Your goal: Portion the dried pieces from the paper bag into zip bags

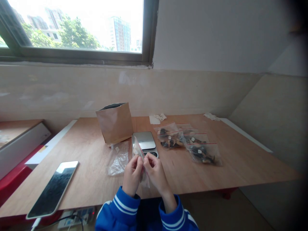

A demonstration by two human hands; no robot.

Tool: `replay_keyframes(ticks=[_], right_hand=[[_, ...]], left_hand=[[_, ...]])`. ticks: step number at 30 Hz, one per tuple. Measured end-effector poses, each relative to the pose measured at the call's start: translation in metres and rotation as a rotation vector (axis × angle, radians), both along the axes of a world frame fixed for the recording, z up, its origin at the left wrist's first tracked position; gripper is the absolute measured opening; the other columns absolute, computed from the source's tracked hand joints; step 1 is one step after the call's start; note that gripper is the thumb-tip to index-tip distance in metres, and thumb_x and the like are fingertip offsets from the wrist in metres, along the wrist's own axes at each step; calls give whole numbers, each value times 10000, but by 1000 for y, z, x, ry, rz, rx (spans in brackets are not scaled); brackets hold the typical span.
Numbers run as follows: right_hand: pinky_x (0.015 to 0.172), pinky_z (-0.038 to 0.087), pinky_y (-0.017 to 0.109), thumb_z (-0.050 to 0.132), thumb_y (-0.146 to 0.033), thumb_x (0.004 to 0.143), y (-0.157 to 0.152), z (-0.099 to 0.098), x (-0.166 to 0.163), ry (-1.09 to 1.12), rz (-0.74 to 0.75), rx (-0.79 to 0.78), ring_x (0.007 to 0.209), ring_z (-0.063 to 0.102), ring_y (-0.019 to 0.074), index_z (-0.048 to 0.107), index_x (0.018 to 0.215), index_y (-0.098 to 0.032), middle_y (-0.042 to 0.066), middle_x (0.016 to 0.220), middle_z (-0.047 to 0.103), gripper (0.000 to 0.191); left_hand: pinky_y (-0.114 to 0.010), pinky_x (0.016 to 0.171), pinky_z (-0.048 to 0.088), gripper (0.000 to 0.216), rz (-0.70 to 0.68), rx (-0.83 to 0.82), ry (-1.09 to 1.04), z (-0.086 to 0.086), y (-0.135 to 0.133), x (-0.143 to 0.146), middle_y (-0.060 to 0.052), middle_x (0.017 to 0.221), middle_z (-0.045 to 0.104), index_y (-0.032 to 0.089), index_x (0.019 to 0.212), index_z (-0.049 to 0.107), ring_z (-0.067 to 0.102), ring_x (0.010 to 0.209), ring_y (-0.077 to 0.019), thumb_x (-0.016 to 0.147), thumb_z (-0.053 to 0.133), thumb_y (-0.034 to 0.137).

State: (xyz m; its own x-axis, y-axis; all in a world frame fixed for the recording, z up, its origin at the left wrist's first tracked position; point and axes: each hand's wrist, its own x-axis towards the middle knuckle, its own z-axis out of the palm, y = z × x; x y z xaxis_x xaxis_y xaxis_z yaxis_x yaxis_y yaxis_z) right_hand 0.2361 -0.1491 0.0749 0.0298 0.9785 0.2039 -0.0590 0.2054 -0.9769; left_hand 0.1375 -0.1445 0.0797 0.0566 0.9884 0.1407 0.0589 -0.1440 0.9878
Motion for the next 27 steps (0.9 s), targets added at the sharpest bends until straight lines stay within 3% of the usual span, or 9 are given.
replay_keyframes(ticks=[5,8,11,15,18,20,23,27], right_hand=[[408,217,199,491,-513,845,10,-13,25,216,-328,-91,420,239,65,302,632,-229,-107,487,274,401],[416,234,199,485,-544,843,9,-12,37,282,-404,-90,428,242,69,309,642,-229,-103,487,281,413],[461,301,205,500,-481,839,1,0,33,335,-391,-36,468,301,78,333,659,-224,-80,543,342,355],[485,339,205,491,-393,808,-7,20,15,570,-302,-15,496,340,86,341,673,-223,-68,581,357,264],[478,343,207,478,-373,816,-5,22,3,629,-244,-12,504,357,90,360,691,-223,-62,593,373,229],[458,330,211,457,-396,849,1,17,-3,567,-210,-4,491,342,92,367,701,-225,-62,590,374,243],[439,305,216,423,-471,895,12,6,-7,358,-120,18,470,320,94,375,704,-227,-68,566,358,313],[501,326,222,390,-546,916,18,12,-1,154,-107,78,520,340,90,391,687,-212,-51,609,374,405]], left_hand=[[-241,503,296,431,158,48,-12,0,3,-20,52,495,352,206,575,378,347,479,-99,854,448,527],[-246,541,320,448,94,57,6,-1,3,-29,34,513,395,196,549,411,395,515,-105,841,497,525],[-255,552,349,501,74,9,-133,-6,3,-28,24,513,414,193,541,426,422,513,-112,842,448,593],[-276,578,404,578,41,-123,-359,-21,6,-19,-9,545,503,176,590,523,485,540,-135,809,391,694],[-301,654,459,573,-75,-278,-534,-30,9,-11,-84,821,658,159,858,648,588,725,-183,804,421,682],[-311,642,475,613,-172,-362,-666,-28,11,-4,-111,995,665,180,1078,629,612,791,-201,820,385,680],[-258,469,415,635,-164,-409,-702,-17,19,-1,-81,835,664,188,1182,574,580,585,-158,815,398,675],[-202,318,192,638,-14,-319,-567,-8,39,-13,19,488,490,145,991,633,321,324,-63,799,385,700]])
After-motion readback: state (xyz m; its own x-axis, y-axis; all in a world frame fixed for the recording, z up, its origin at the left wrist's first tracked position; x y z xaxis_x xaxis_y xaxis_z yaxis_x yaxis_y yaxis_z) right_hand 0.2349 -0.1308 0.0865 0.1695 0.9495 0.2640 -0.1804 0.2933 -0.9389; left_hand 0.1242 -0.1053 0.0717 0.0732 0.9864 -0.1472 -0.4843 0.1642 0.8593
